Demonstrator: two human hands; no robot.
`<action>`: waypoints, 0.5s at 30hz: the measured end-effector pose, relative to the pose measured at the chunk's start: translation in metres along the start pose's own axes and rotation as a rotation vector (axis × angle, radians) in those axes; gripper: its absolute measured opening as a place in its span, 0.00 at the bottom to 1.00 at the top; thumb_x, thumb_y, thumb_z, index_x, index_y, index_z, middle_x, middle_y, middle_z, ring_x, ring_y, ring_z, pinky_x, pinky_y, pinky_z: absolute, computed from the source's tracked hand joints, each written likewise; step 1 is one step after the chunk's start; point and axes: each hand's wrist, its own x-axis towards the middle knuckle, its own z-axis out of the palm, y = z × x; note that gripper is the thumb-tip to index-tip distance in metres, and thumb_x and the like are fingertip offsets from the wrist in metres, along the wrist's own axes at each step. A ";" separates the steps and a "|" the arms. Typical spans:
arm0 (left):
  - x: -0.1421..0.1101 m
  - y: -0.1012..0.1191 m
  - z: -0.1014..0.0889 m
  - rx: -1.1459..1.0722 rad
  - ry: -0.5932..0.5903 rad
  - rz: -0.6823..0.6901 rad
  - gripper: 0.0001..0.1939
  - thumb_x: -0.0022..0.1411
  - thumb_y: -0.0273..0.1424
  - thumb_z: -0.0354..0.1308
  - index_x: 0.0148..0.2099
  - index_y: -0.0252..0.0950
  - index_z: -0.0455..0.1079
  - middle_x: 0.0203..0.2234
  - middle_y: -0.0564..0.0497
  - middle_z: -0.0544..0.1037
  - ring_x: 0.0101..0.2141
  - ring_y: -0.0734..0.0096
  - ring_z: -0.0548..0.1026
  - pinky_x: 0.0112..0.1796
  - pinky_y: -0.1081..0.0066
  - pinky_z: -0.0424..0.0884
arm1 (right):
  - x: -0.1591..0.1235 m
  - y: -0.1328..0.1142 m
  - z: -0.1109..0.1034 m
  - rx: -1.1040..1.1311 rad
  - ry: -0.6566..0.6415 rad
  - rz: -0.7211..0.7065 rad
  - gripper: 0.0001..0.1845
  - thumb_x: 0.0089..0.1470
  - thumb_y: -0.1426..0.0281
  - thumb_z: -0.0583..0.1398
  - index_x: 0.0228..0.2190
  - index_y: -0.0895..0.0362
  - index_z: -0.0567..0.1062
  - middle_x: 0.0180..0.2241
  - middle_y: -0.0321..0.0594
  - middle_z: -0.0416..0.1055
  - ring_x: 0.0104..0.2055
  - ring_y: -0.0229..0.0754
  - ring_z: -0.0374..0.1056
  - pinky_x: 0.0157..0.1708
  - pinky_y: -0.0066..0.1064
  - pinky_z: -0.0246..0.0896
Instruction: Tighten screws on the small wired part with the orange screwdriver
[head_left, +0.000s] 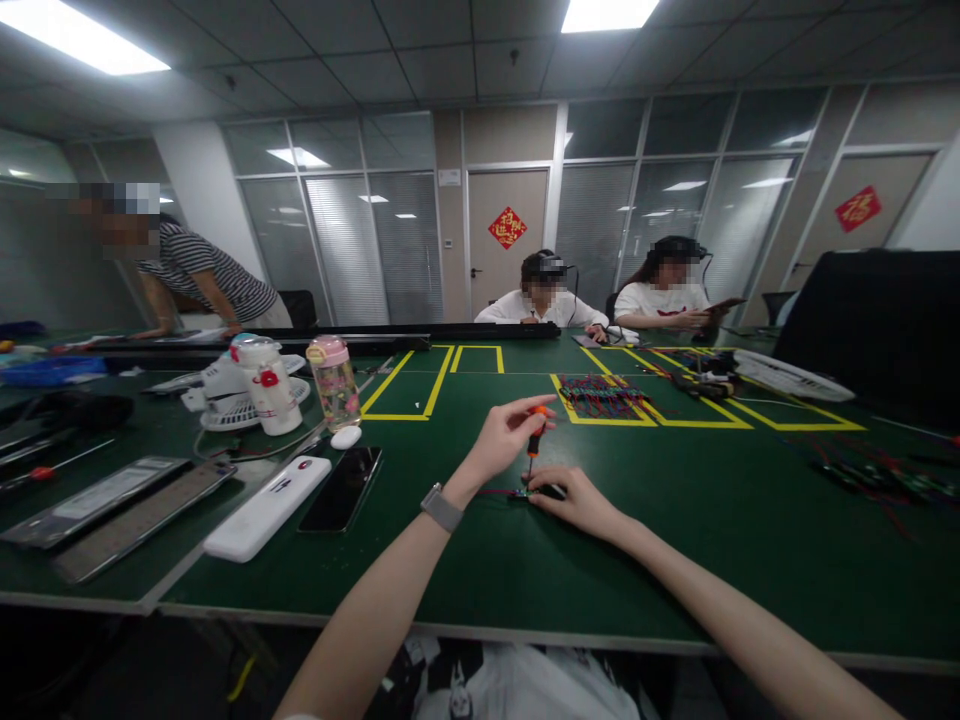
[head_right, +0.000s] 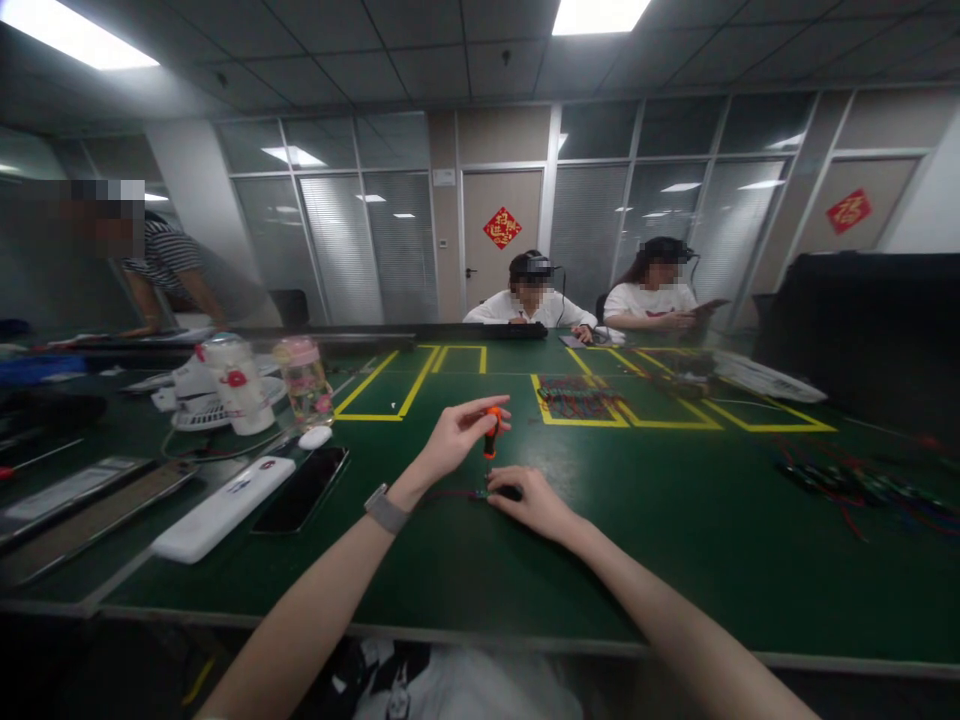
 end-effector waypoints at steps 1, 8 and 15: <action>0.000 0.000 0.000 0.031 0.021 0.001 0.16 0.61 0.35 0.57 0.50 0.36 0.73 0.34 0.48 0.73 0.34 0.71 0.74 0.37 0.71 0.72 | 0.000 0.000 0.000 0.001 -0.001 -0.002 0.09 0.53 0.66 0.62 0.35 0.56 0.80 0.43 0.46 0.77 0.49 0.49 0.72 0.52 0.41 0.64; -0.003 0.003 0.000 0.349 0.193 0.159 0.13 0.65 0.34 0.52 0.49 0.41 0.74 0.42 0.47 0.72 0.43 0.68 0.72 0.48 0.66 0.68 | 0.000 0.001 0.000 -0.001 0.004 0.002 0.10 0.53 0.65 0.62 0.35 0.55 0.80 0.44 0.45 0.77 0.49 0.49 0.71 0.52 0.42 0.64; 0.003 -0.005 -0.003 0.004 0.138 -0.024 0.13 0.60 0.33 0.58 0.45 0.34 0.74 0.34 0.47 0.76 0.32 0.71 0.75 0.37 0.71 0.72 | 0.000 0.002 -0.001 0.011 -0.008 -0.004 0.11 0.53 0.64 0.62 0.36 0.55 0.80 0.45 0.46 0.76 0.49 0.48 0.71 0.53 0.42 0.64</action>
